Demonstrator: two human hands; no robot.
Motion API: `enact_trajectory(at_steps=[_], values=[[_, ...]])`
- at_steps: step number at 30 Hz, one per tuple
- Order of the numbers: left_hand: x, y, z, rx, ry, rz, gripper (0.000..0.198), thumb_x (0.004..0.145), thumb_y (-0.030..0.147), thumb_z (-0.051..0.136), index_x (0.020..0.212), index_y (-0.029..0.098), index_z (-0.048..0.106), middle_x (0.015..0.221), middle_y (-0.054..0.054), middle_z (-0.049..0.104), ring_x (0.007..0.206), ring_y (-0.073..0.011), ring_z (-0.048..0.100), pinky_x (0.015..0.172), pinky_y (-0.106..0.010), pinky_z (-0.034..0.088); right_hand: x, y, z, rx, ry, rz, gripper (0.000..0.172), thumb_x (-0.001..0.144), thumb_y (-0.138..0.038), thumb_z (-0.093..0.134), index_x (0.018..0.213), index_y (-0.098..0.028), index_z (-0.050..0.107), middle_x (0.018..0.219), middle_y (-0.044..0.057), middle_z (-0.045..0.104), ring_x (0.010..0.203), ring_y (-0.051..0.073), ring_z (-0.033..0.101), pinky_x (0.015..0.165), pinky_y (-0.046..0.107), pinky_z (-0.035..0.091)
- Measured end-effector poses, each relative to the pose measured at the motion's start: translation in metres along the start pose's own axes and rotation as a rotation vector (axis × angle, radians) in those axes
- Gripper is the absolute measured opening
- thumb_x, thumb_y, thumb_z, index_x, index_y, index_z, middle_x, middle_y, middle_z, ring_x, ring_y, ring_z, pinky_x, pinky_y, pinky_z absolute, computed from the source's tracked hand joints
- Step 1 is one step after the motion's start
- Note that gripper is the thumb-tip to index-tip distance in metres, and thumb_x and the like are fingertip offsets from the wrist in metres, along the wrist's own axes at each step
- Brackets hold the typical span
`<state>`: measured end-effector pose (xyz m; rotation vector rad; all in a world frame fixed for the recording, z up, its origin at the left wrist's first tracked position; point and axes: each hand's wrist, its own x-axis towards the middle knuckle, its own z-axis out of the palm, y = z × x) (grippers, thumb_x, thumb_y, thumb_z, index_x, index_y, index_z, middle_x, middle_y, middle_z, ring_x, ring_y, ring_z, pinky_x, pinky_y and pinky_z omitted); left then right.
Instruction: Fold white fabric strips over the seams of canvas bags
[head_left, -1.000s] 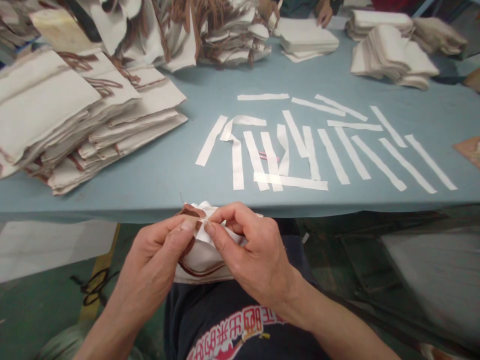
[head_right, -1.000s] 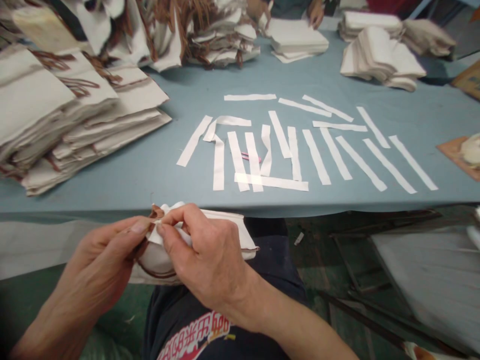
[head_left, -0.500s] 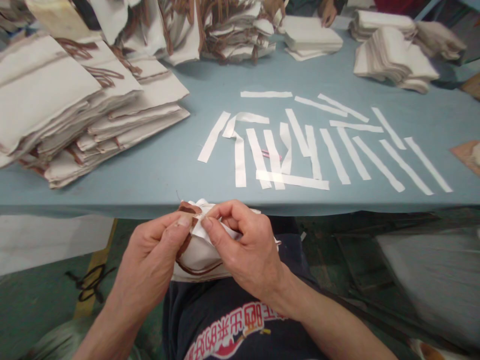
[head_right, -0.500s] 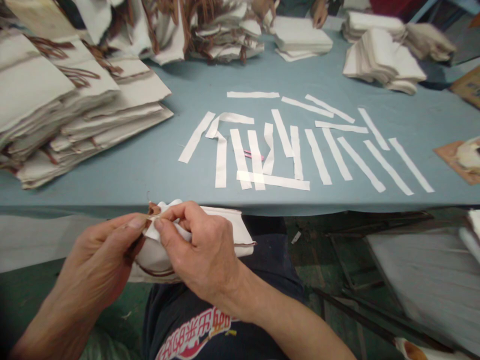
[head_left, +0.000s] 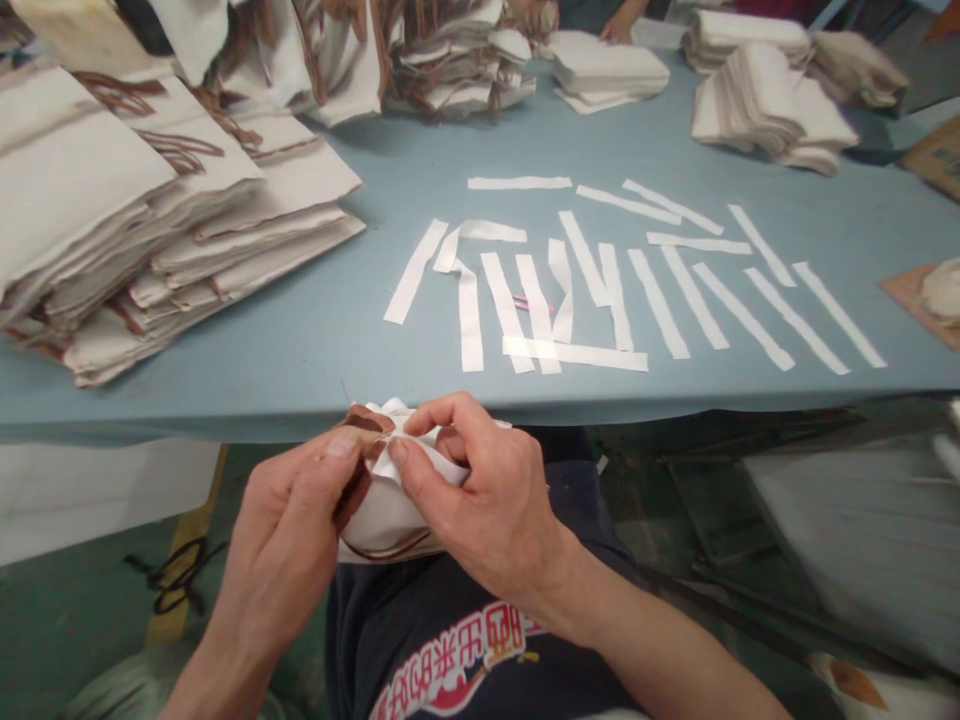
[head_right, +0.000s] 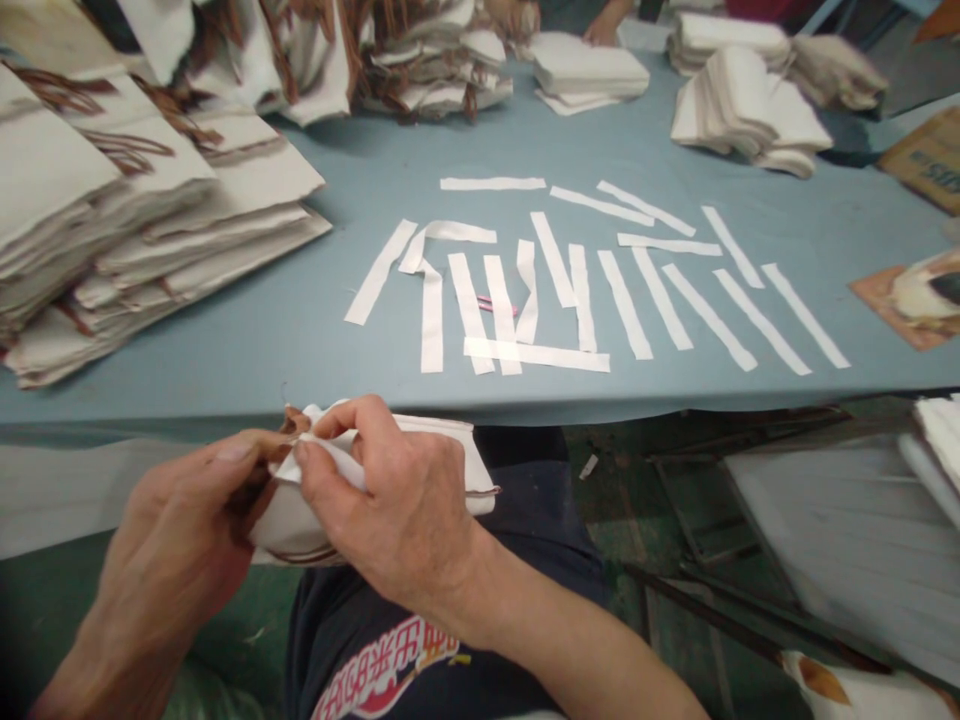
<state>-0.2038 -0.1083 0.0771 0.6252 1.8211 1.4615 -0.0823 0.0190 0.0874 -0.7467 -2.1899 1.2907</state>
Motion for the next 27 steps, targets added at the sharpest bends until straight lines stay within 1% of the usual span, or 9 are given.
enact_trajectory(at_steps=[1,3,6,8,13,17,21,23,27], values=[[0.000,0.001,-0.001,-0.058,-0.009,-0.012,0.044,0.100,0.055,0.065,0.079,0.018,0.078,0.073,-0.002,0.064,0.065,-0.0170,0.052,0.055,-0.024,0.044,0.000,0.000,-0.001,-0.015,-0.003,-0.001,0.017,0.100,-0.038,0.068,0.097,-0.023,0.074,0.054,-0.008,0.059,0.044,0.011,0.051,0.055,0.026,0.035],[0.000,0.002,-0.002,-0.133,-0.024,-0.032,0.037,0.094,0.053,0.074,0.085,0.018,0.083,0.081,-0.004,0.073,0.068,-0.0183,0.058,0.058,-0.024,0.047,0.000,0.000,-0.001,-0.038,-0.003,-0.009,0.017,0.100,-0.039,0.069,0.095,-0.024,0.074,0.056,-0.007,0.061,0.046,0.012,0.055,0.056,0.026,0.036],[-0.003,0.002,-0.002,-0.126,-0.027,-0.037,0.032,0.087,0.051,0.084,0.089,0.019,0.085,0.084,-0.003,0.076,0.068,-0.0172,0.060,0.058,-0.023,0.046,0.000,0.001,-0.001,-0.040,0.005,-0.019,0.018,0.100,-0.040,0.071,0.092,-0.024,0.074,0.059,-0.006,0.063,0.049,0.012,0.057,0.056,0.026,0.036],[-0.004,0.003,-0.002,-0.106,-0.012,-0.027,0.031,0.085,0.051,0.087,0.088,0.020,0.084,0.085,-0.003,0.076,0.068,-0.0165,0.061,0.059,-0.023,0.047,0.000,0.004,-0.001,-0.015,-0.009,-0.015,0.018,0.100,-0.041,0.071,0.093,-0.024,0.074,0.060,-0.006,0.064,0.049,0.012,0.056,0.056,0.026,0.037],[-0.008,0.000,-0.004,-0.088,-0.002,-0.045,0.033,0.083,0.052,0.088,0.087,0.020,0.081,0.077,-0.001,0.073,0.066,-0.0163,0.062,0.058,-0.022,0.047,0.000,0.008,-0.001,0.041,-0.070,-0.037,0.018,0.101,-0.041,0.070,0.095,-0.024,0.072,0.062,-0.007,0.065,0.049,0.011,0.054,0.056,0.025,0.041],[-0.010,-0.006,-0.009,-0.120,-0.036,-0.037,0.032,0.084,0.052,0.088,0.093,0.022,0.082,0.081,0.000,0.074,0.069,-0.0163,0.063,0.060,-0.021,0.048,-0.002,0.007,0.000,-0.009,-0.013,-0.075,0.019,0.103,-0.041,0.067,0.094,-0.024,0.073,0.062,-0.005,0.065,0.048,0.012,0.053,0.056,0.027,0.041],[-0.010,-0.007,-0.010,-0.112,-0.073,-0.042,0.038,0.085,0.057,0.086,0.104,0.024,0.083,0.090,-0.003,0.079,0.075,-0.0196,0.068,0.064,-0.024,0.052,-0.003,0.006,0.004,-0.072,0.019,-0.105,0.023,0.104,-0.043,0.064,0.093,-0.025,0.073,0.064,-0.003,0.069,0.051,0.014,0.058,0.056,0.029,0.041],[-0.011,-0.005,-0.008,-0.081,-0.059,-0.018,0.038,0.086,0.056,0.085,0.103,0.023,0.083,0.091,-0.004,0.080,0.075,-0.0190,0.068,0.066,-0.023,0.052,-0.004,0.006,0.005,-0.088,0.023,-0.113,0.023,0.105,-0.044,0.063,0.095,-0.025,0.073,0.066,-0.002,0.071,0.052,0.015,0.061,0.056,0.030,0.042],[-0.011,0.002,-0.003,0.046,-0.004,0.103,0.034,0.088,0.053,0.084,0.096,0.020,0.084,0.077,-0.002,0.076,0.065,-0.0165,0.067,0.057,-0.021,0.050,-0.007,0.008,0.010,-0.105,0.091,-0.161,0.022,0.105,-0.040,0.064,0.094,-0.024,0.075,0.064,-0.002,0.071,0.050,0.014,0.061,0.055,0.029,0.041]])
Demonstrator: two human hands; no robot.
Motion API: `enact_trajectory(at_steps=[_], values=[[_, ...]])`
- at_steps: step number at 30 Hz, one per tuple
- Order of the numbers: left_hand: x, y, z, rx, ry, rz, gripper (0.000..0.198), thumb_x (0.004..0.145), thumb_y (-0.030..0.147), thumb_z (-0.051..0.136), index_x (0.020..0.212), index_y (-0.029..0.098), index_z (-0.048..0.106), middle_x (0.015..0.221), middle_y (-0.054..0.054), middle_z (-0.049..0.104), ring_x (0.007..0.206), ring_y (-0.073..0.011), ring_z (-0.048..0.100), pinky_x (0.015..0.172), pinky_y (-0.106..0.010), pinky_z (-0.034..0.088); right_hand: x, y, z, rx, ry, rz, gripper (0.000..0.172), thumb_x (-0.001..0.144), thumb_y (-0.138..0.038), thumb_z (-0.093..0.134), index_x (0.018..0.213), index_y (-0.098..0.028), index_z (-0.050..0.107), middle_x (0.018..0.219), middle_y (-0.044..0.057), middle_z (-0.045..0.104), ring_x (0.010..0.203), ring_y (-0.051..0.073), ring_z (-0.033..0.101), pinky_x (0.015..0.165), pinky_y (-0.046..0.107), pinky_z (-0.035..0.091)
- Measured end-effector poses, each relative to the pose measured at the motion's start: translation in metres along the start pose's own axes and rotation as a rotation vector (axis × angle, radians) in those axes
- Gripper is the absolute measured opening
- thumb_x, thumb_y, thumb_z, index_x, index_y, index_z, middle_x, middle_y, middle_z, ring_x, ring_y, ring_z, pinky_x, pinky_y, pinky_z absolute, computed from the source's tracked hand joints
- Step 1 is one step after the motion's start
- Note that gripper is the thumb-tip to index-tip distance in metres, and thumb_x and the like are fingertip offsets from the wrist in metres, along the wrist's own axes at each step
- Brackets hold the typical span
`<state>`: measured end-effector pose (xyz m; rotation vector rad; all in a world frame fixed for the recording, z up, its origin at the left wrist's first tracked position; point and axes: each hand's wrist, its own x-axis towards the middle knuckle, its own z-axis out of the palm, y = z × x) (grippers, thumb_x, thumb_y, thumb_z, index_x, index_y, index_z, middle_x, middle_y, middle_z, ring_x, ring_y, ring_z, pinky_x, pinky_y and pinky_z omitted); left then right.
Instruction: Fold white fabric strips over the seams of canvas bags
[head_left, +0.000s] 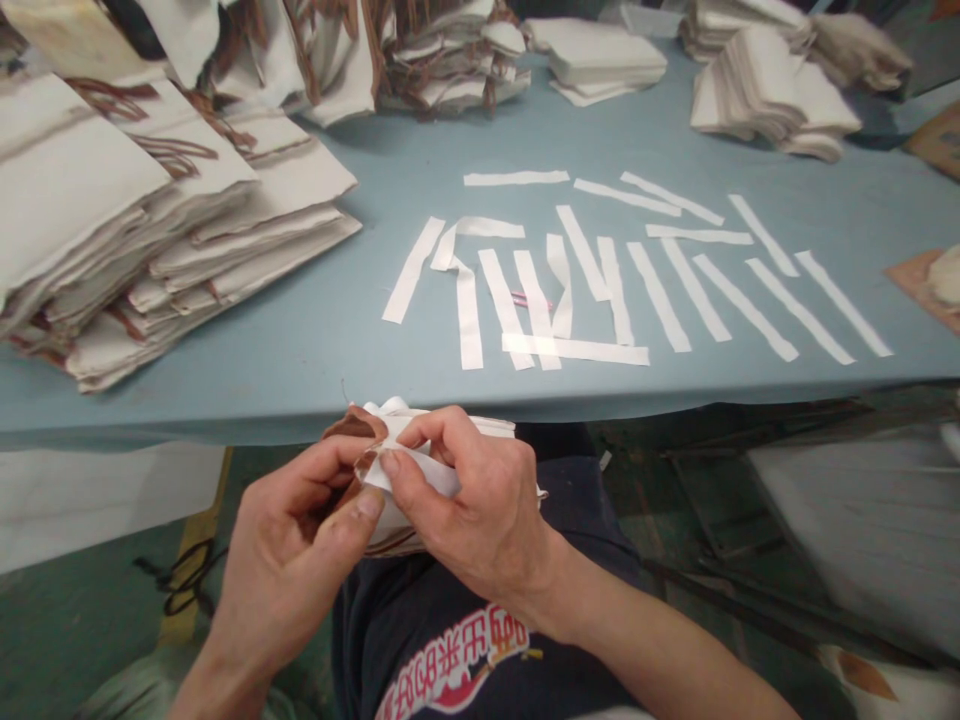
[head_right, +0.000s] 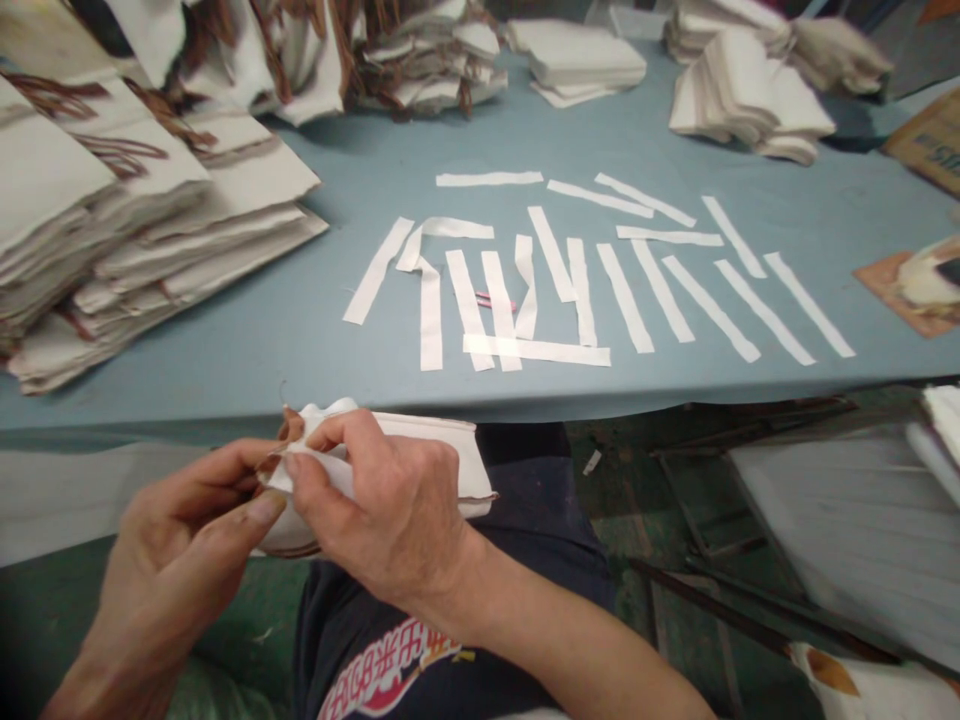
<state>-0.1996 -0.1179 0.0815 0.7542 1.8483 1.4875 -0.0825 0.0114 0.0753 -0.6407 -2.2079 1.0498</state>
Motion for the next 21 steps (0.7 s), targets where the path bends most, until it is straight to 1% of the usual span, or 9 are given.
enact_trajectory(at_steps=[3,5,8,13,16,21], values=[[0.001,0.002,0.004,0.120,0.083,0.037,0.025,0.090,0.044,0.078,0.093,0.020,0.083,0.074,-0.001,0.077,0.061,-0.0151,0.067,0.055,-0.019,0.051,-0.002,0.001,0.004,-0.009,0.064,-0.044,0.021,0.104,-0.037,0.066,0.093,-0.022,0.076,0.064,-0.003,0.072,0.048,0.013,0.060,0.053,0.028,0.040],[0.002,0.002,0.006,0.155,0.129,0.066,0.020,0.088,0.038,0.075,0.087,0.020,0.083,0.069,0.001,0.076,0.056,-0.0143,0.067,0.052,-0.018,0.052,-0.004,0.002,0.007,-0.012,0.096,-0.076,0.022,0.105,-0.036,0.065,0.093,-0.021,0.076,0.064,-0.003,0.072,0.047,0.012,0.060,0.052,0.027,0.040],[0.004,0.004,0.008,0.170,0.135,0.124,0.017,0.084,0.034,0.072,0.079,0.021,0.081,0.063,0.003,0.076,0.050,-0.0131,0.069,0.047,-0.015,0.051,-0.005,0.003,0.009,-0.022,0.121,-0.104,0.023,0.106,-0.035,0.064,0.093,-0.019,0.076,0.064,-0.003,0.072,0.047,0.011,0.061,0.052,0.026,0.039],[0.005,0.006,0.009,0.217,0.150,0.171,0.016,0.085,0.030,0.068,0.077,0.023,0.080,0.061,0.007,0.076,0.046,-0.0100,0.066,0.046,-0.012,0.050,-0.006,0.003,0.008,-0.003,0.110,-0.077,0.021,0.103,-0.034,0.067,0.093,-0.019,0.077,0.064,-0.004,0.071,0.048,0.011,0.060,0.053,0.025,0.039],[0.002,0.003,0.009,0.282,0.170,0.195,0.018,0.089,0.029,0.066,0.080,0.024,0.081,0.061,0.009,0.074,0.047,-0.0089,0.065,0.047,-0.012,0.048,-0.006,0.001,0.007,0.089,0.061,-0.012,0.018,0.101,-0.034,0.068,0.092,-0.020,0.075,0.060,-0.006,0.065,0.047,0.010,0.055,0.052,0.024,0.036],[-0.006,-0.004,0.009,0.375,0.214,0.236,0.020,0.093,0.026,0.064,0.090,0.025,0.084,0.063,0.010,0.073,0.049,-0.0076,0.063,0.050,-0.012,0.047,-0.005,-0.001,0.003,0.314,-0.067,0.220,0.018,0.095,-0.040,0.068,0.091,-0.022,0.067,0.057,-0.009,0.053,0.046,0.009,0.046,0.053,0.024,0.034]])
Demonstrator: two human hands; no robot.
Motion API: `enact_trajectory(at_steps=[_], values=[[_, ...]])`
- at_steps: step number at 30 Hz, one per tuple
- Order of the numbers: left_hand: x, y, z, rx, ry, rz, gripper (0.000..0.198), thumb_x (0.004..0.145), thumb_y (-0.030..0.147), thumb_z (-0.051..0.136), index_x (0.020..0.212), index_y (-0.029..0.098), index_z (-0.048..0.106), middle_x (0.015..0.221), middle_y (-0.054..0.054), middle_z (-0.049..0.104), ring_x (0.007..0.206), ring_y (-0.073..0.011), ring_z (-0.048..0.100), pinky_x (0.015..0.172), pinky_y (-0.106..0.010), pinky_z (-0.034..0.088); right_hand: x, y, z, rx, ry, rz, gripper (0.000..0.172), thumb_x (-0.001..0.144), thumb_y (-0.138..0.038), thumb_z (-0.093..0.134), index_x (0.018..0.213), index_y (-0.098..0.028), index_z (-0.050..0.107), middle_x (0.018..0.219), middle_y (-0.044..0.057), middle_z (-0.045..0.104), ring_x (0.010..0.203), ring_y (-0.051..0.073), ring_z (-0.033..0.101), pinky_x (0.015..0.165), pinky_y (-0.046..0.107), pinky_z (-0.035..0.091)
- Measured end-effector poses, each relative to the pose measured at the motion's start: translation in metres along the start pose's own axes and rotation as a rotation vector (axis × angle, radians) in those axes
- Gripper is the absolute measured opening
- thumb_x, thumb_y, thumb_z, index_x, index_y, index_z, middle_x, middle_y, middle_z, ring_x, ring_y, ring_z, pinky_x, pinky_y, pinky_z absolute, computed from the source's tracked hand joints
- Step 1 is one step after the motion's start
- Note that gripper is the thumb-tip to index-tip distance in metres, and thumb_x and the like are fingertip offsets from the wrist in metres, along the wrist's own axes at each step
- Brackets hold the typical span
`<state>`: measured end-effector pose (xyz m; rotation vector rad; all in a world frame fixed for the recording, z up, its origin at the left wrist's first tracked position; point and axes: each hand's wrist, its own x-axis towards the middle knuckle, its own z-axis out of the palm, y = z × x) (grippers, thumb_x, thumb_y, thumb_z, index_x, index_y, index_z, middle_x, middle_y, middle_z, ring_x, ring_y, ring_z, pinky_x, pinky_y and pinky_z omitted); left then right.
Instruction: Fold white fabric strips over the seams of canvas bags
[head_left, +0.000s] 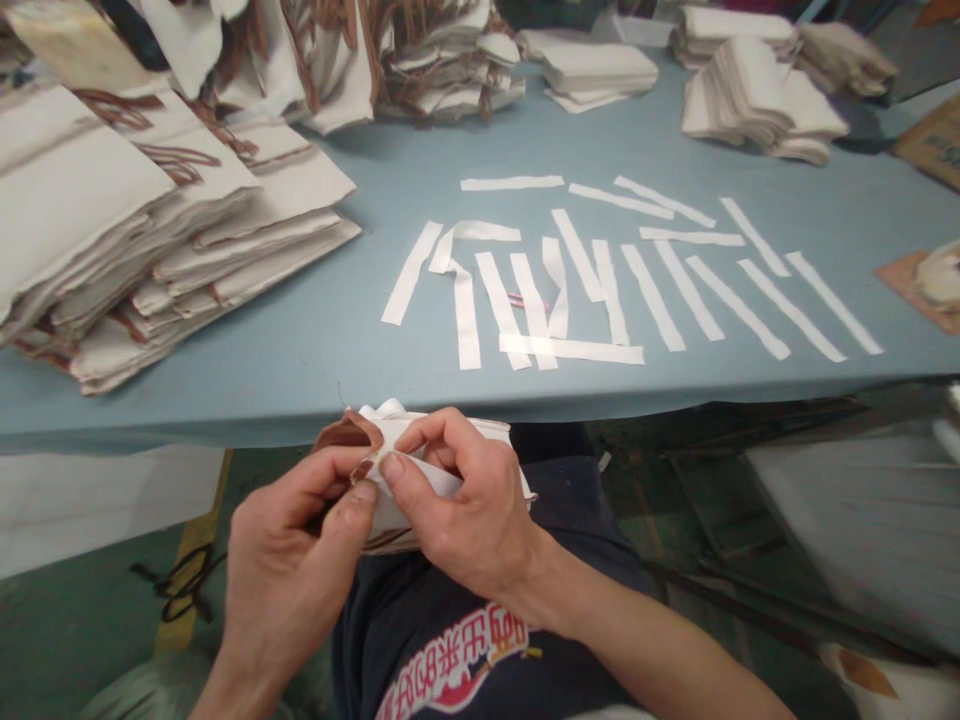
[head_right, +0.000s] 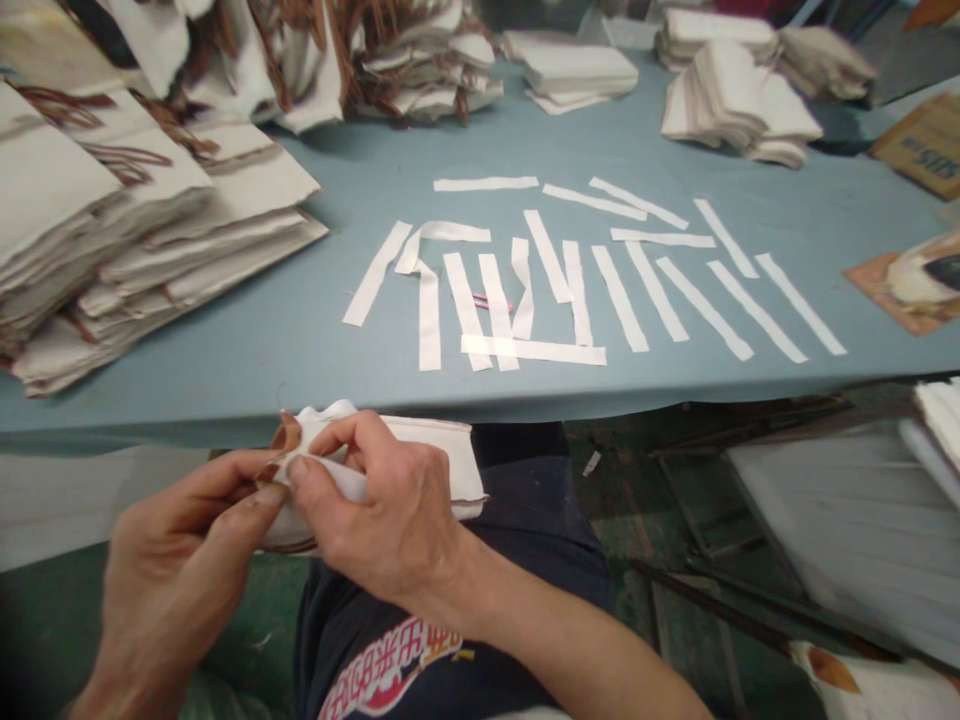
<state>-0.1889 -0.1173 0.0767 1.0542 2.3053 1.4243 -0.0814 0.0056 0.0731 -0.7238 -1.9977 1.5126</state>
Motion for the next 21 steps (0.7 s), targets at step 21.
enact_trajectory(at_steps=[21], values=[[0.001,0.009,0.006,-0.006,0.026,0.018,0.028,0.089,0.018,0.056,0.080,0.026,0.081,0.067,0.010,0.068,0.053,-0.0079,0.059,0.049,-0.014,0.043,0.008,-0.003,-0.008,0.305,-0.242,0.344,0.029,0.086,-0.049,0.072,0.093,-0.024,0.059,0.055,-0.011,0.049,0.050,0.011,0.042,0.051,0.025,0.031]])
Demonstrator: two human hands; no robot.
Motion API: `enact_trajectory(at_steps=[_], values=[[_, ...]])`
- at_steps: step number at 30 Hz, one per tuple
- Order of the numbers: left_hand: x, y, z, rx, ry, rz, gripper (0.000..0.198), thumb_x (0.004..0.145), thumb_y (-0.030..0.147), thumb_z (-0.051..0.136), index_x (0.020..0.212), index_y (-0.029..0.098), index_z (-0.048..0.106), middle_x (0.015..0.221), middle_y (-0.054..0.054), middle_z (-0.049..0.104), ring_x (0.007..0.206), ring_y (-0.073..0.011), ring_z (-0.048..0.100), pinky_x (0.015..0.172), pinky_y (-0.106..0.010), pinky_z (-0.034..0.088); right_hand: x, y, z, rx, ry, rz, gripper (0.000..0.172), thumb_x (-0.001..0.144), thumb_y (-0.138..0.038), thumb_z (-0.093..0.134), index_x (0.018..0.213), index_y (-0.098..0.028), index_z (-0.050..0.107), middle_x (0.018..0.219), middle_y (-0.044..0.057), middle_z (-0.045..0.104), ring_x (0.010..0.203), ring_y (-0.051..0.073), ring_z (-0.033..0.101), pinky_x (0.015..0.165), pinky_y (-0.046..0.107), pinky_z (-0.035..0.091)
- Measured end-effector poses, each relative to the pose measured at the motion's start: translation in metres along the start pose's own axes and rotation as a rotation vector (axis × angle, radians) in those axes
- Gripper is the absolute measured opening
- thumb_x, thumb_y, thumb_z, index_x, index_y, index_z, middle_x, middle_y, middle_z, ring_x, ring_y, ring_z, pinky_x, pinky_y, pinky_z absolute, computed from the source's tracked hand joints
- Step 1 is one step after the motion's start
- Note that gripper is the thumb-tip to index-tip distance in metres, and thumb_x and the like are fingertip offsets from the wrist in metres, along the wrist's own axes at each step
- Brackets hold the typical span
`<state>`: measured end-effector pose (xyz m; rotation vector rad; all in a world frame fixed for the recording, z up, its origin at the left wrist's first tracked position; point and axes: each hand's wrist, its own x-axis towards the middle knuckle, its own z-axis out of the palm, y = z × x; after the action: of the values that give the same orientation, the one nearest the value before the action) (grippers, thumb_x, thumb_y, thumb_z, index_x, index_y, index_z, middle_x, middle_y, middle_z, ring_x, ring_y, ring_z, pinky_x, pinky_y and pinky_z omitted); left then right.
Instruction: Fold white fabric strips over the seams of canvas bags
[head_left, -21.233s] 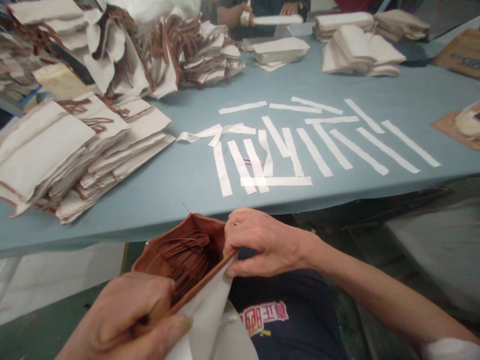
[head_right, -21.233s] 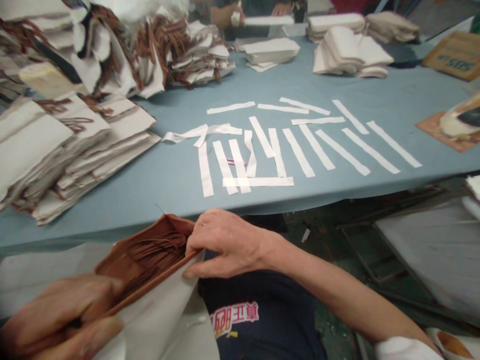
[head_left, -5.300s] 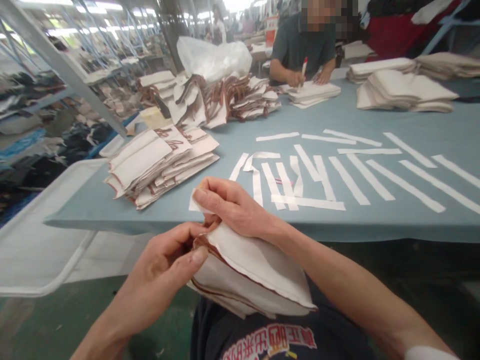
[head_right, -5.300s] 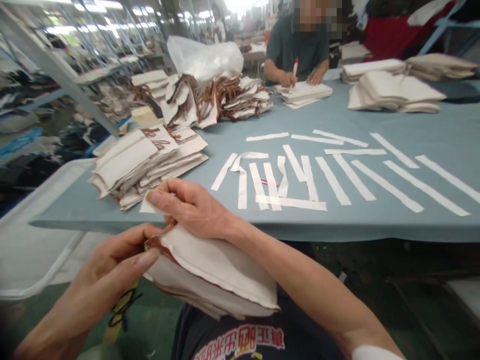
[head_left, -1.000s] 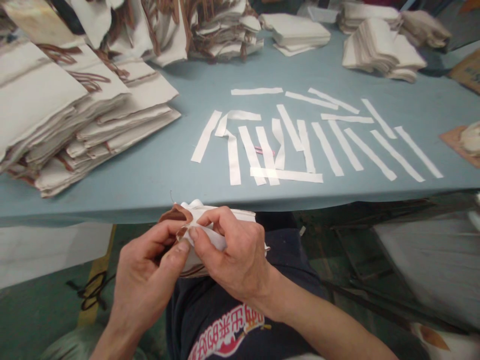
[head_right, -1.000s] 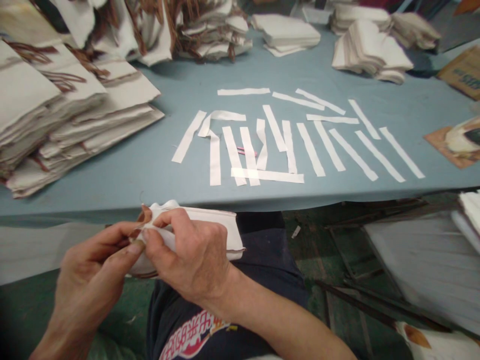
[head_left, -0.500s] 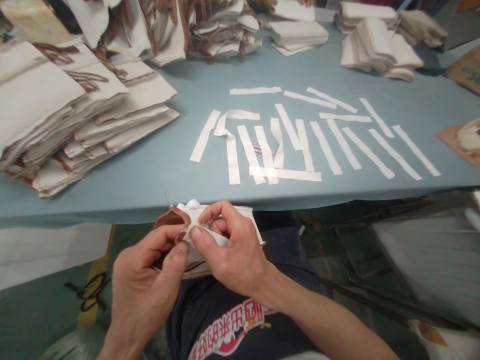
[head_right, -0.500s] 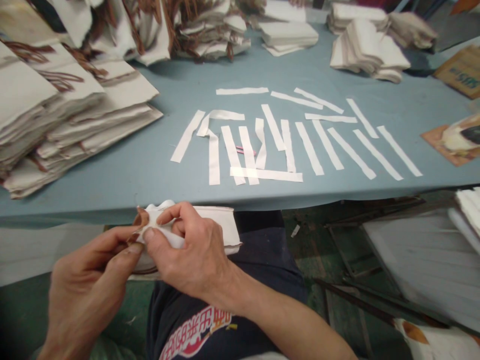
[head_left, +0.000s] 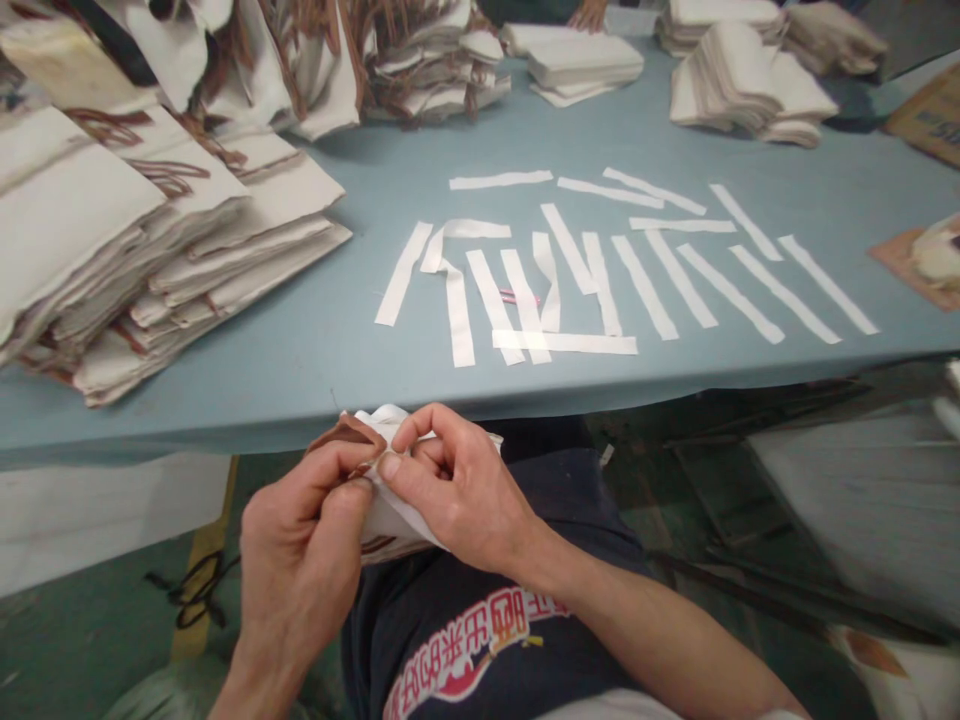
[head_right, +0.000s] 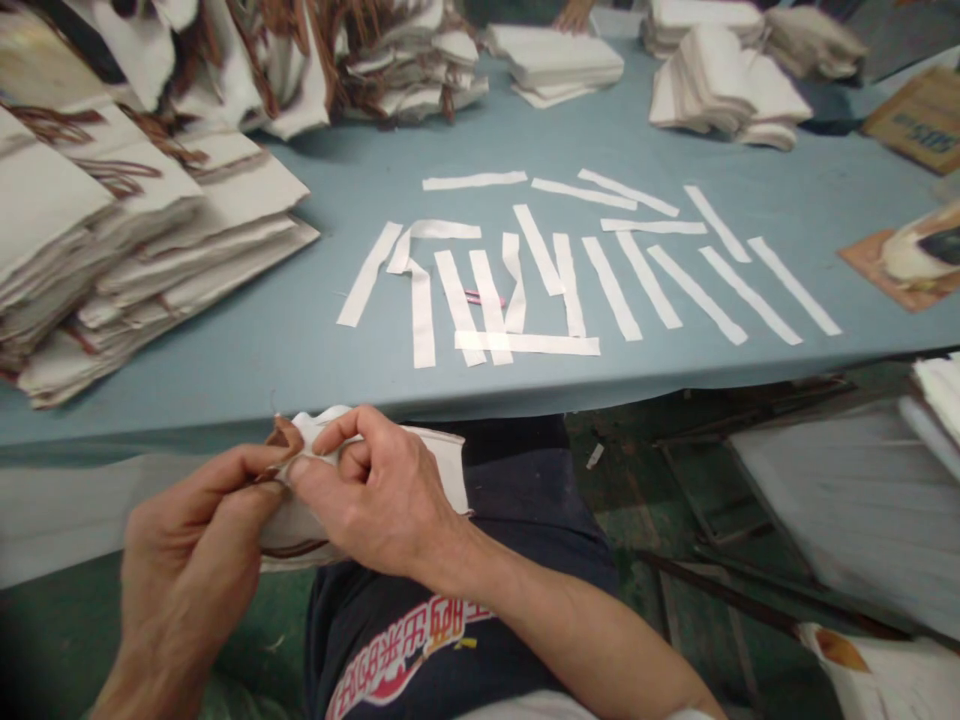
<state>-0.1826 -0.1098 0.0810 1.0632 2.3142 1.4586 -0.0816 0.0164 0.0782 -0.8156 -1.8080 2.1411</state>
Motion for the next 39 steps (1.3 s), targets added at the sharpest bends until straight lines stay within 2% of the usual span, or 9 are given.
enact_trajectory(at_steps=[6,10,15,22,26,29,31,34,39], values=[[0.005,-0.014,-0.016,-0.332,-0.253,-0.129,0.019,0.094,0.035,0.067,0.094,0.025,0.083,0.089,0.000,0.075,0.072,-0.0164,0.065,0.062,-0.021,0.053,-0.002,-0.008,-0.006,0.104,-0.097,0.049,0.048,0.080,-0.062,0.083,0.092,-0.022,0.060,0.058,-0.009,0.053,0.053,0.010,0.043,0.049,0.023,0.031],[0.010,-0.010,-0.023,-0.399,-0.354,-0.291,0.028,0.090,0.049,0.080,0.098,0.023,0.083,0.090,-0.002,0.075,0.069,-0.0171,0.062,0.058,-0.023,0.052,-0.003,-0.005,-0.011,0.114,-0.147,0.013,0.040,0.086,-0.056,0.080,0.093,-0.022,0.059,0.061,-0.009,0.054,0.055,0.010,0.045,0.049,0.022,0.033],[0.013,0.016,-0.020,-0.411,-0.255,-0.405,0.026,0.080,0.045,0.084,0.078,0.020,0.079,0.077,0.000,0.066,0.061,-0.0124,0.051,0.051,-0.020,0.040,-0.004,-0.006,-0.018,-0.014,-0.152,-0.127,0.019,0.093,-0.038,0.071,0.094,-0.022,0.061,0.064,-0.009,0.056,0.056,0.010,0.047,0.051,0.021,0.036],[0.012,0.031,-0.017,-0.411,-0.186,-0.471,0.019,0.071,0.036,0.086,0.072,0.019,0.079,0.066,0.002,0.064,0.060,-0.0116,0.049,0.054,-0.021,0.037,0.001,-0.005,-0.024,-0.078,-0.146,-0.265,0.016,0.093,-0.033,0.073,0.094,-0.021,0.062,0.063,-0.010,0.056,0.054,0.009,0.049,0.053,0.022,0.038],[0.008,0.037,-0.016,-0.367,-0.169,-0.464,0.020,0.073,0.039,0.086,0.075,0.020,0.081,0.064,0.002,0.064,0.059,-0.0117,0.049,0.053,-0.021,0.036,0.007,-0.010,-0.031,-0.196,-0.114,-0.511,0.014,0.092,-0.029,0.070,0.101,-0.020,0.064,0.069,-0.009,0.058,0.053,0.008,0.047,0.054,0.023,0.039],[0.008,0.040,-0.014,-0.356,-0.156,-0.418,0.018,0.074,0.039,0.085,0.075,0.021,0.083,0.063,0.003,0.063,0.057,-0.0103,0.045,0.052,-0.021,0.033,0.014,-0.020,-0.039,-0.260,-0.169,-0.651,0.015,0.092,-0.025,0.064,0.105,-0.020,0.068,0.098,0.001,0.073,0.066,0.010,0.053,0.060,0.024,0.045],[0.010,0.038,-0.012,-0.368,-0.143,-0.379,0.017,0.074,0.038,0.085,0.073,0.021,0.083,0.063,0.004,0.062,0.057,-0.0099,0.043,0.051,-0.022,0.030,0.019,-0.025,-0.044,-0.286,-0.280,-0.647,0.021,0.091,-0.023,0.061,0.110,-0.019,0.069,0.114,0.005,0.075,0.069,0.009,0.054,0.062,0.024,0.046],[0.012,0.032,-0.011,-0.363,-0.148,-0.351,0.022,0.077,0.039,0.083,0.067,0.020,0.079,0.061,0.003,0.059,0.056,-0.0101,0.042,0.049,-0.022,0.028,0.026,-0.029,-0.051,-0.356,-0.413,-0.618,0.025,0.090,-0.023,0.059,0.112,-0.019,0.070,0.110,0.003,0.075,0.066,0.009,0.053,0.061,0.024,0.045],[0.020,0.019,-0.015,-0.176,-0.281,-0.126,0.023,0.087,0.038,0.076,0.072,0.021,0.080,0.058,0.002,0.066,0.050,-0.0119,0.053,0.045,-0.020,0.038,0.031,-0.034,-0.055,-0.492,-0.428,-0.679,0.019,0.084,-0.019,0.058,0.100,-0.019,0.069,0.097,0.002,0.075,0.084,0.016,0.065,0.079,0.028,0.049]])
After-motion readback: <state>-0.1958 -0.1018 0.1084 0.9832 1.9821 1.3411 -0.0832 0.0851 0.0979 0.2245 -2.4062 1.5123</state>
